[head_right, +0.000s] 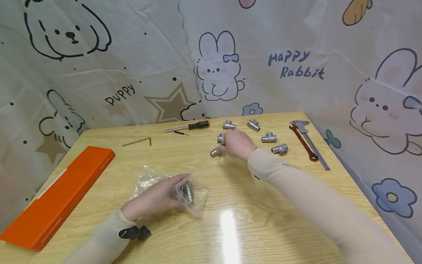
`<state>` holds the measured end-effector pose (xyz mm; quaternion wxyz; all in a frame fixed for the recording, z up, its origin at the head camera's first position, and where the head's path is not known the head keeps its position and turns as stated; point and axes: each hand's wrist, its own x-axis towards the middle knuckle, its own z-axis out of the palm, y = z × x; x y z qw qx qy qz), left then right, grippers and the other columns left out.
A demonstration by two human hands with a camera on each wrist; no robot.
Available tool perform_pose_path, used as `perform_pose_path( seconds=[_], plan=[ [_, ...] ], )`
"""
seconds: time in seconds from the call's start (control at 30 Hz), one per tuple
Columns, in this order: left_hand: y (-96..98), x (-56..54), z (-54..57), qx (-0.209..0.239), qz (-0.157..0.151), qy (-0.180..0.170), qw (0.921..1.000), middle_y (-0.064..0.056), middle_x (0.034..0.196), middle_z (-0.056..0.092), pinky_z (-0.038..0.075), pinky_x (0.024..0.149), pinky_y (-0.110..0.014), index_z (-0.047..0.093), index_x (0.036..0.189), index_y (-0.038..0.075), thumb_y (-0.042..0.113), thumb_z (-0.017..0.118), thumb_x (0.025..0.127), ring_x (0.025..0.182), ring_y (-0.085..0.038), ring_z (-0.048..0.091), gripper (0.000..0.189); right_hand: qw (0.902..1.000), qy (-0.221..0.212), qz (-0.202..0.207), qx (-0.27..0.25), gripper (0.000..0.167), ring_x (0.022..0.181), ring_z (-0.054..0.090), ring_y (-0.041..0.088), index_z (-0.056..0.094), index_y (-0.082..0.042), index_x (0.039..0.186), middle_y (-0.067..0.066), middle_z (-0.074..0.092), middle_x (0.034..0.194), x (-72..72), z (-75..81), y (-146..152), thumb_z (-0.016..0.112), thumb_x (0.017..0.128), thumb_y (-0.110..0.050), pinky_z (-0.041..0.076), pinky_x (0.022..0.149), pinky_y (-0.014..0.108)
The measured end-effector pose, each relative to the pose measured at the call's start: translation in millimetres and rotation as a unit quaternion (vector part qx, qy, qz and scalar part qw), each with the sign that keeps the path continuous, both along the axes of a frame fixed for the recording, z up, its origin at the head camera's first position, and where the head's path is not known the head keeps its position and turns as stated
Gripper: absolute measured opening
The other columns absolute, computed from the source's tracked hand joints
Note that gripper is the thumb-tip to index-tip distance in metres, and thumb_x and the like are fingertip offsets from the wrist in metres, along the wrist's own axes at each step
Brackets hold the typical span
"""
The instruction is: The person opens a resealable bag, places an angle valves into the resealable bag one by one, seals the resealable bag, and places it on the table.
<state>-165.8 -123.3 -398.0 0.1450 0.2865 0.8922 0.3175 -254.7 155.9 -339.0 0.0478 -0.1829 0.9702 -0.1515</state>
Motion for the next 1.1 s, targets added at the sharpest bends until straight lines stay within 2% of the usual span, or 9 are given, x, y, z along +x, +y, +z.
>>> perform_pose_path(
  seconds=[0.1, 0.23, 0.37, 0.57, 0.73, 0.83, 0.9, 0.97, 1.1],
  plan=[
    [-0.6, 0.1, 0.1, 0.001, 0.001, -0.004, 1.0, -0.01, 0.146, 0.05, 0.039, 0.109, -0.045, 0.037, 0.153, 0.011, 0.018, 0.088, 0.072, 0.129, -0.028, 0.05, 0.096, 0.998, -0.002, -0.012, 0.062, 0.04, 0.053, 0.044, 0.012, 0.061, -0.007, 0.067, -0.001, 0.05, 0.059, -19.8, 1.4, -12.9, 0.071, 0.092, -0.036, 0.046, 0.055, 0.029],
    [-1.3, 1.1, -1.7, 0.0, 0.002, -0.008, 1.0, -0.008, 0.147, 0.049, 0.038, 0.11, -0.044, 0.036, 0.153, 0.011, 0.019, 0.088, 0.073, 0.129, -0.027, 0.049, 0.096, 0.9882, -0.013, -0.013, 0.152, 0.038, 0.072, 0.062, 0.02, 0.067, -0.005, 0.094, 0.007, 0.066, 0.084, -35.9, -3.2, -35.8, 0.073, 0.089, -0.042, 0.058, 0.068, 0.038],
    [-0.8, 1.2, -1.7, 0.0, -0.002, -0.002, 1.0, -0.007, 0.145, 0.05, 0.039, 0.109, -0.043, 0.036, 0.153, 0.011, 0.02, 0.088, 0.073, 0.128, -0.025, 0.051, 0.096, 0.977, -0.023, -0.011, 0.212, 0.043, 0.074, 0.065, 0.021, 0.068, -0.004, 0.104, 0.01, 0.069, 0.09, -42.8, -7.0, -54.6, 0.073, 0.088, -0.044, 0.058, 0.065, 0.037],
    [-2.1, 0.2, 0.9, -0.002, -0.005, 0.005, 1.0, -0.007, 0.144, 0.051, 0.04, 0.108, -0.043, 0.036, 0.153, 0.011, 0.018, 0.088, 0.073, 0.127, -0.025, 0.052, 0.096, 0.9736, -0.035, -0.022, 0.224, 0.037, 0.072, 0.063, 0.019, 0.07, -0.002, 0.108, 0.011, 0.068, 0.09, -47.5, -8.8, -67.9, 0.076, 0.087, -0.032, 0.055, 0.057, 0.03],
    [-2.1, -0.3, 1.5, -0.005, -0.01, 0.011, 0.9999, -0.008, 0.145, 0.051, 0.039, 0.109, -0.043, 0.037, 0.153, 0.009, 0.018, 0.088, 0.074, 0.129, -0.026, 0.05, 0.094, 0.9737, -0.048, -0.011, 0.222, 0.04, 0.076, 0.062, 0.021, 0.069, 0.0, 0.11, 0.014, 0.068, 0.1, -45.3, -8.5, -69.4, 0.078, 0.084, -0.029, 0.056, 0.062, 0.031],
    [-2.1, -0.7, 0.9, -0.007, -0.011, 0.011, 0.9999, -0.008, 0.146, 0.05, 0.039, 0.11, -0.042, 0.037, 0.152, 0.009, 0.018, 0.088, 0.074, 0.13, -0.026, 0.049, 0.094, 0.9728, -0.046, 0.002, 0.227, 0.038, 0.076, 0.063, 0.021, 0.07, 0.0, 0.108, 0.013, 0.069, 0.098, -41.5, -7.4, -69.6, 0.077, 0.083, -0.027, 0.056, 0.063, 0.031],
    [-2.1, -0.7, 0.8, -0.006, -0.009, 0.01, 0.9999, -0.008, 0.146, 0.05, 0.038, 0.11, -0.042, 0.037, 0.153, 0.009, 0.018, 0.088, 0.074, 0.131, -0.026, 0.048, 0.094, 0.9714, -0.048, 0.009, 0.232, 0.032, 0.074, 0.062, 0.021, 0.07, 0.0, 0.106, 0.012, 0.068, 0.093, -39.0, -6.2, -69.9, 0.075, 0.083, -0.02, 0.055, 0.061, 0.03],
    [-2.1, -0.4, 1.3, -0.007, -0.008, 0.011, 0.9999, -0.008, 0.146, 0.05, 0.038, 0.11, -0.042, 0.037, 0.152, 0.009, 0.018, 0.088, 0.074, 0.131, -0.026, 0.048, 0.094, 0.968, -0.052, 0.013, 0.245, 0.03, 0.074, 0.062, 0.021, 0.07, 0.0, 0.106, 0.01, 0.066, 0.09, -37.8, -5.5, -70.3, 0.074, 0.081, -0.016, 0.054, 0.059, 0.029],
    [-2.0, -0.2, 1.9, -0.007, -0.007, 0.01, 0.9999, -0.009, 0.146, 0.05, 0.038, 0.11, -0.042, 0.037, 0.152, 0.009, 0.018, 0.088, 0.074, 0.13, -0.026, 0.049, 0.094, 0.9584, -0.061, 0.023, 0.278, 0.038, 0.076, 0.061, 0.022, 0.067, 0.0, 0.112, 0.011, 0.066, 0.092, -35.3, -3.3, -71.1, 0.078, 0.078, -0.013, 0.055, 0.063, 0.029]
  ],
)
